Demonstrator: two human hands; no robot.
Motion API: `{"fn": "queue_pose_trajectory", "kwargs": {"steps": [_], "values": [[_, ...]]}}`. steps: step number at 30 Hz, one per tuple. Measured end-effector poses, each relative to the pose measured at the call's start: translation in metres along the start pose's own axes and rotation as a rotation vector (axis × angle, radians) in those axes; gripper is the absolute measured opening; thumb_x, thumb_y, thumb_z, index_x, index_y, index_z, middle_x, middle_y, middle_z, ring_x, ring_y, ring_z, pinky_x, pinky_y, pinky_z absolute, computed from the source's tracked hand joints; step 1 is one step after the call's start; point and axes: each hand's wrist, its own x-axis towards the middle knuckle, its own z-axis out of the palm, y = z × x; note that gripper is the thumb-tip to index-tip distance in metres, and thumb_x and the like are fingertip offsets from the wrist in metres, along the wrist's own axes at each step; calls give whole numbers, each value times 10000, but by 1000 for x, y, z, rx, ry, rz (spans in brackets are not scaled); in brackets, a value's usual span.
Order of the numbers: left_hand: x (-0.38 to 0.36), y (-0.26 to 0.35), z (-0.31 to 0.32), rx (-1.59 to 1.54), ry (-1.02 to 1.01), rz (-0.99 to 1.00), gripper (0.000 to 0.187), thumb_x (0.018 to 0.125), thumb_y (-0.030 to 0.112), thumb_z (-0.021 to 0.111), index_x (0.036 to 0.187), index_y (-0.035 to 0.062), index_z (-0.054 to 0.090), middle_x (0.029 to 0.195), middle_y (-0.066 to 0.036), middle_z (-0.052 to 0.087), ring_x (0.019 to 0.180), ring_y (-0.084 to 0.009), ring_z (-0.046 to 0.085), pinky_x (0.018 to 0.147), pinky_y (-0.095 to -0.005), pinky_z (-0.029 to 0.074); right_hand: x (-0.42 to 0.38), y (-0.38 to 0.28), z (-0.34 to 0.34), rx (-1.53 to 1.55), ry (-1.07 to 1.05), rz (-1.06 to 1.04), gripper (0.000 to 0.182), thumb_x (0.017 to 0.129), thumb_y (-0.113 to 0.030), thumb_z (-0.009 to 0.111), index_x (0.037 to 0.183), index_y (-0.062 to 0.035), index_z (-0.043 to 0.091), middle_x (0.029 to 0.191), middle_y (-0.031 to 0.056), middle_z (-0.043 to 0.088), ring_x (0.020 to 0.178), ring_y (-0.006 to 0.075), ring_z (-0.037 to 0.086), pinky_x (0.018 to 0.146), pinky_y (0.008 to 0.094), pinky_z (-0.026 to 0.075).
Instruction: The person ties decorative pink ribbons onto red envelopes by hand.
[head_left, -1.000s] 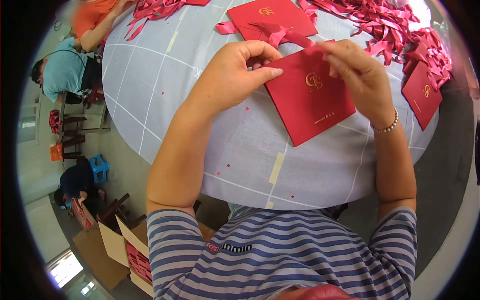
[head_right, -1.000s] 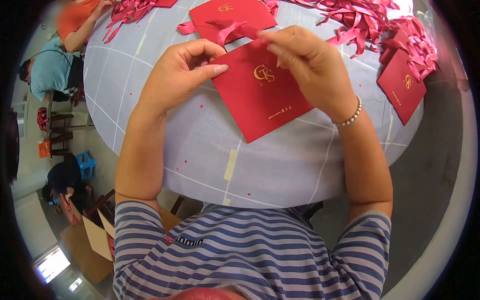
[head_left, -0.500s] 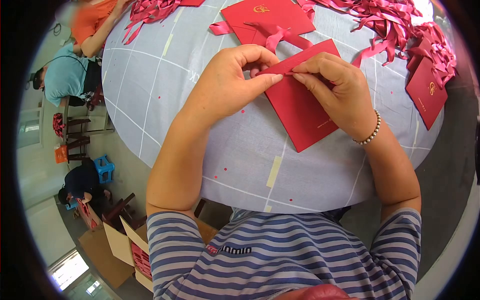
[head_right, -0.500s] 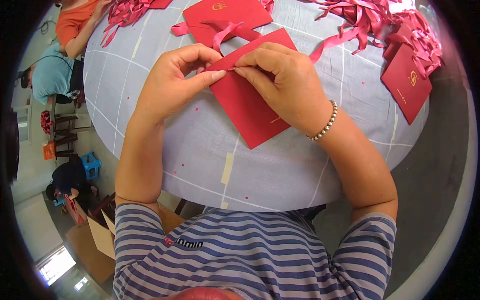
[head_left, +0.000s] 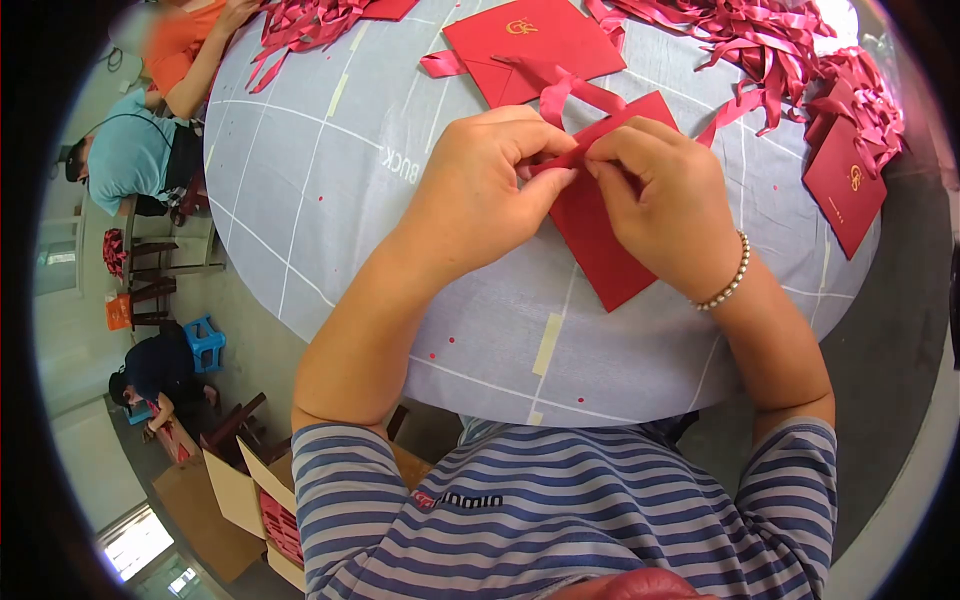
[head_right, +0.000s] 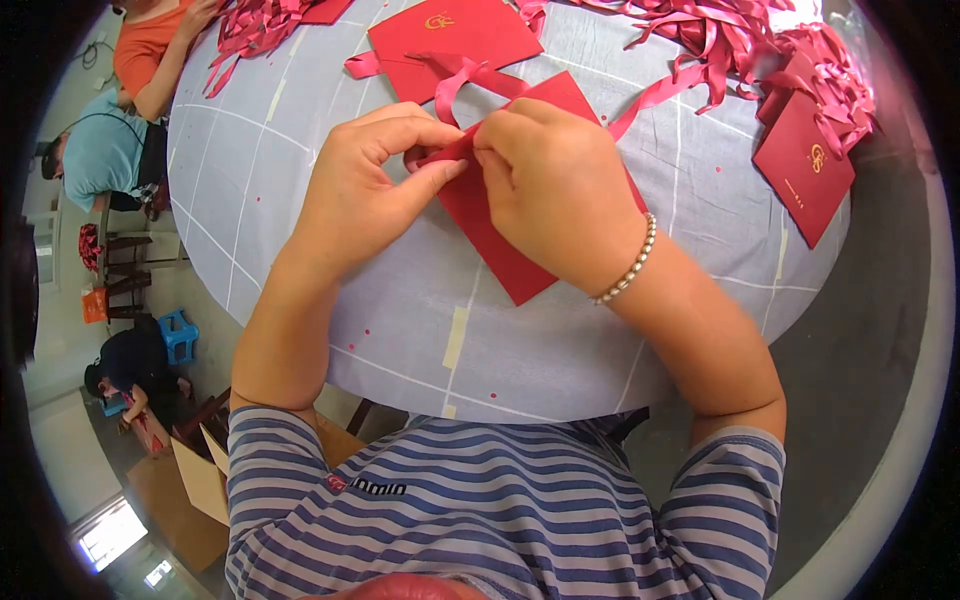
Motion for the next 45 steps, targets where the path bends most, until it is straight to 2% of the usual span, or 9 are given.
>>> {"fn": "queue_pose_trajectory", "kwargs": {"steps": [8,15,22,27,29,37,41,44,45], "values": [[0,0,-3,95,8,64,195,763,-39,757,954,-11,732,845,-75,697,753,-164,600,738,-293,490,5,3,-14,170,-122,123,101,792,-41,711,880,5,691,825,134,689,717,316,668,647,370,545],[3,0,-6,289,23,297,190,747,26,793,932,35,750,865,-59,726,817,-214,649,954,-410,446,23,9,-28,-220,-14,-373,162,776,-60,744,922,-44,677,877,76,661,844,276,620,780,357,522],[2,8,-3,192,73,160,201,726,17,799,902,28,702,852,-68,716,805,-228,638,899,-414,469,20,4,-37,-224,-158,-304,151,765,-99,755,865,-64,648,851,62,629,867,276,583,779,395,483],[3,1,2,305,139,461,177,693,19,760,810,56,632,773,-69,630,823,-269,594,850,-431,469,29,-1,-41,-84,-217,-279,100,781,-71,733,815,-20,655,803,83,650,767,283,594,706,383,485],[3,3,4,317,142,478,169,692,16,751,801,55,627,773,-69,626,827,-271,592,853,-432,469,36,-2,-52,187,-419,28,67,821,-52,681,823,15,676,762,118,661,645,276,588,608,373,474],[1,4,7,478,163,576,125,707,14,712,791,49,626,765,-73,614,841,-278,588,870,-443,470,86,6,-45,-126,-841,149,173,787,-160,703,777,12,715,689,150,656,609,217,610,603,340,480],[-1,1,4,292,39,344,193,697,31,781,840,37,651,785,-96,643,801,-280,607,822,-419,495,83,28,-24,-80,-525,-43,158,864,-144,658,846,11,686,727,83,652,658,165,585,633,314,471],[0,-3,0,159,-73,130,194,721,89,779,836,24,637,739,-117,647,782,-296,618,759,-405,492,103,18,-33,51,-93,119,256,984,-243,640,971,9,681,761,-8,615,695,77,547,639,276,468],[1,-1,-3,134,-114,23,215,728,115,790,847,19,639,724,-124,648,762,-303,627,720,-398,496,105,17,-35,234,-96,151,310,1000,-218,628,1175,30,563,937,53,636,824,105,594,703,260,498]]}}
